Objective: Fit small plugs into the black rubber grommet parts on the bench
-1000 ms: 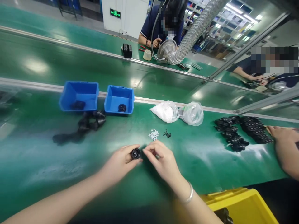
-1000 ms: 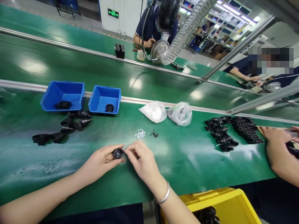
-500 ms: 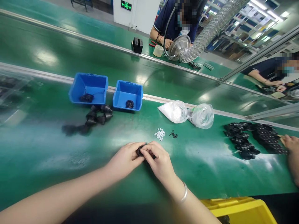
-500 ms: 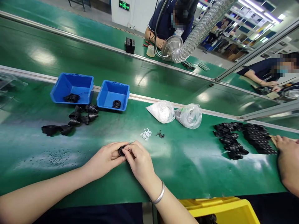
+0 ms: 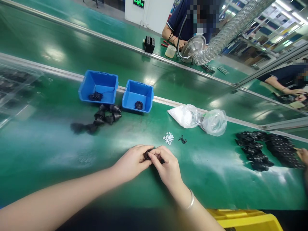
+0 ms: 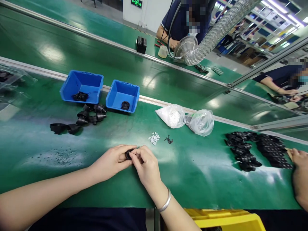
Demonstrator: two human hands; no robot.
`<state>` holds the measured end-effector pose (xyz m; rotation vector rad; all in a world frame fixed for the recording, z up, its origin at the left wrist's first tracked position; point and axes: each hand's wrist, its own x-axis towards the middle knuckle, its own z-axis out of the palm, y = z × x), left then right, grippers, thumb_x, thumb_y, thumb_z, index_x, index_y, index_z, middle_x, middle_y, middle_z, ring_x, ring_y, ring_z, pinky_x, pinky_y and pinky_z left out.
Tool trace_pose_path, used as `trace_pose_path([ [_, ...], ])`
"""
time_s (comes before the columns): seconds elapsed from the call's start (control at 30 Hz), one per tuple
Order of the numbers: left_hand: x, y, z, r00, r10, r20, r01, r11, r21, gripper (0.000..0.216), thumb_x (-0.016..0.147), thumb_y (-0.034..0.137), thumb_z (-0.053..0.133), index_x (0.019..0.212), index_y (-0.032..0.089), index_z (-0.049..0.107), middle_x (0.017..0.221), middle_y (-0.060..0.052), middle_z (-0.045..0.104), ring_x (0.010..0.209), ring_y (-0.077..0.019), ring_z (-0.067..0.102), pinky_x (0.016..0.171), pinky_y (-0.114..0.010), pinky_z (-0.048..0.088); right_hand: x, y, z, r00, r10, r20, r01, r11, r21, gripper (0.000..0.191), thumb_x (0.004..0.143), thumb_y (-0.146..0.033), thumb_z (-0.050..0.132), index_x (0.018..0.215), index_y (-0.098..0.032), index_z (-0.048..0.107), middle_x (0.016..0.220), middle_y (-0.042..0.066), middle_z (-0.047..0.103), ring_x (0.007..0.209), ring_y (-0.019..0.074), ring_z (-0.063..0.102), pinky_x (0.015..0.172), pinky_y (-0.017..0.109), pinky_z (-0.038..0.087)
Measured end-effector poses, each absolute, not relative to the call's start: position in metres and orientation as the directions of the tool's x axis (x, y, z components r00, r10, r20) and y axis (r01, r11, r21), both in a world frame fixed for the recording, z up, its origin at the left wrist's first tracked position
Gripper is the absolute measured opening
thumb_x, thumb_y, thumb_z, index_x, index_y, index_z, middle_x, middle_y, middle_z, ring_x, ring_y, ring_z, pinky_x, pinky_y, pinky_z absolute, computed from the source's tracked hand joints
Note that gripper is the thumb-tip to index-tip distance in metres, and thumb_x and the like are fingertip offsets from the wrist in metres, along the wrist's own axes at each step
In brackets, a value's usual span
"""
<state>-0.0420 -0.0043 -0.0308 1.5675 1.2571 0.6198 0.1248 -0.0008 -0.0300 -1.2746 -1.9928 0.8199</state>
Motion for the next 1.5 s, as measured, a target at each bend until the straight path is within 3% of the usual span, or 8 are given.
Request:
trace_pose_path([
  [0.43, -0.042, -0.004, -0.032, 0.326, 0.929, -0.175, 0.396, 0.034, 0.918, 0.045, 0.078, 0.020, 0.058, 0.122, 0.021, 0.059, 0.112, -0.007, 0.066, 0.100, -0.0226, 0.062, 0.089, -0.033, 0.049, 0.123, 0.000, -0.032, -0.362, 0.910, 0.204, 0.545, 0.384, -0.745, 0.012, 0.091, -0.020, 0.054, 0.084, -0.021, 0.063, 0.073, 0.001, 0.058, 0.065, 0.0134, 0.054, 0.059, 0.027, 0.046],
  [0.57, -0.042, -0.003, -0.030, 0.327, 0.921, -0.210, 0.358, 0.085, 0.930, 0.044, 0.076, 0.021, 0.058, 0.120, 0.021, 0.060, 0.104, -0.004, 0.068, 0.079, -0.0178, 0.065, 0.077, -0.029, 0.052, 0.127, -0.004, -0.033, -0.406, 0.879, 0.251, 0.510, 0.446, -0.735, 0.014, 0.091, -0.017, 0.053, 0.096, -0.022, 0.065, 0.081, 0.004, 0.060, 0.073, 0.0153, 0.058, 0.064, 0.029, 0.050],
  [0.7, -0.044, -0.002, -0.030, 0.322, 0.912, -0.254, 0.332, 0.143, 0.932, 0.042, 0.077, 0.022, 0.057, 0.119, 0.019, 0.060, 0.086, 0.000, 0.070, 0.061, -0.0133, 0.061, 0.071, -0.028, 0.051, 0.131, -0.009, -0.037, -0.468, 0.830, 0.304, 0.475, 0.526, -0.705, 0.029, 0.090, -0.009, 0.052, 0.113, -0.022, 0.063, 0.089, 0.007, 0.059, 0.080, 0.0168, 0.059, 0.068, 0.031, 0.052],
  [0.8, -0.045, -0.002, -0.031, 0.323, 0.907, -0.270, 0.288, 0.177, 0.941, 0.042, 0.077, 0.022, 0.058, 0.119, 0.017, 0.059, 0.088, -0.001, 0.070, 0.066, -0.0151, 0.064, 0.071, -0.028, 0.052, 0.131, -0.011, -0.037, -0.447, 0.844, 0.295, 0.474, 0.504, -0.722, 0.033, 0.090, -0.009, 0.051, 0.118, -0.024, 0.062, 0.091, 0.007, 0.060, 0.082, 0.0177, 0.060, 0.069, 0.032, 0.053],
  [1.0, -0.045, -0.005, -0.037, 0.340, 0.914, -0.224, 0.138, 0.187, 0.973, 0.043, 0.078, 0.024, 0.062, 0.121, 0.021, 0.058, 0.118, -0.008, 0.062, 0.092, -0.0195, 0.068, 0.084, -0.032, 0.055, 0.133, -0.007, -0.033, -0.300, 0.921, 0.250, 0.512, 0.376, -0.772, 0.024, 0.091, -0.016, 0.053, 0.110, -0.026, 0.065, 0.087, 0.006, 0.062, 0.079, 0.0183, 0.060, 0.070, 0.034, 0.053],
  [1.17, -0.050, -0.002, -0.038, 0.337, 0.940, -0.058, 0.306, -0.051, 0.951, 0.040, 0.088, 0.022, 0.050, 0.128, 0.026, 0.052, 0.126, -0.007, 0.057, 0.115, -0.0224, 0.057, 0.097, -0.038, 0.051, 0.139, -0.001, -0.034, -0.277, 0.926, 0.258, 0.545, 0.373, -0.751, 0.020, 0.091, -0.019, 0.051, 0.105, -0.024, 0.065, 0.088, 0.006, 0.062, 0.080, 0.0186, 0.061, 0.070, 0.033, 0.053],
  [1.33, -0.054, 0.004, -0.040, 0.436, 0.891, 0.126, 0.546, -0.373, 0.750, 0.052, 0.089, 0.005, 0.033, 0.136, 0.023, 0.043, 0.139, -0.007, 0.050, 0.125, -0.0206, 0.050, 0.106, -0.039, 0.043, 0.139, 0.002, -0.038, -0.392, 0.895, 0.211, 0.581, 0.419, -0.698, 0.021, 0.092, -0.018, 0.049, 0.108, -0.022, 0.062, 0.092, 0.007, 0.061, 0.083, 0.0179, 0.060, 0.073, 0.032, 0.052],
  [1.5, -0.052, 0.007, -0.043, 0.531, 0.835, 0.143, 0.617, -0.496, 0.611, 0.053, 0.086, 0.001, 0.030, 0.135, 0.016, 0.043, 0.140, -0.010, 0.050, 0.134, -0.0223, 0.040, 0.111, -0.042, 0.036, 0.136, -0.002, -0.041, -0.434, 0.877, 0.205, 0.645, 0.461, -0.609, 0.022, 0.092, -0.019, 0.049, 0.111, -0.021, 0.060, 0.095, 0.008, 0.060, 0.089, 0.0203, 0.059, 0.080, 0.036, 0.051],
])
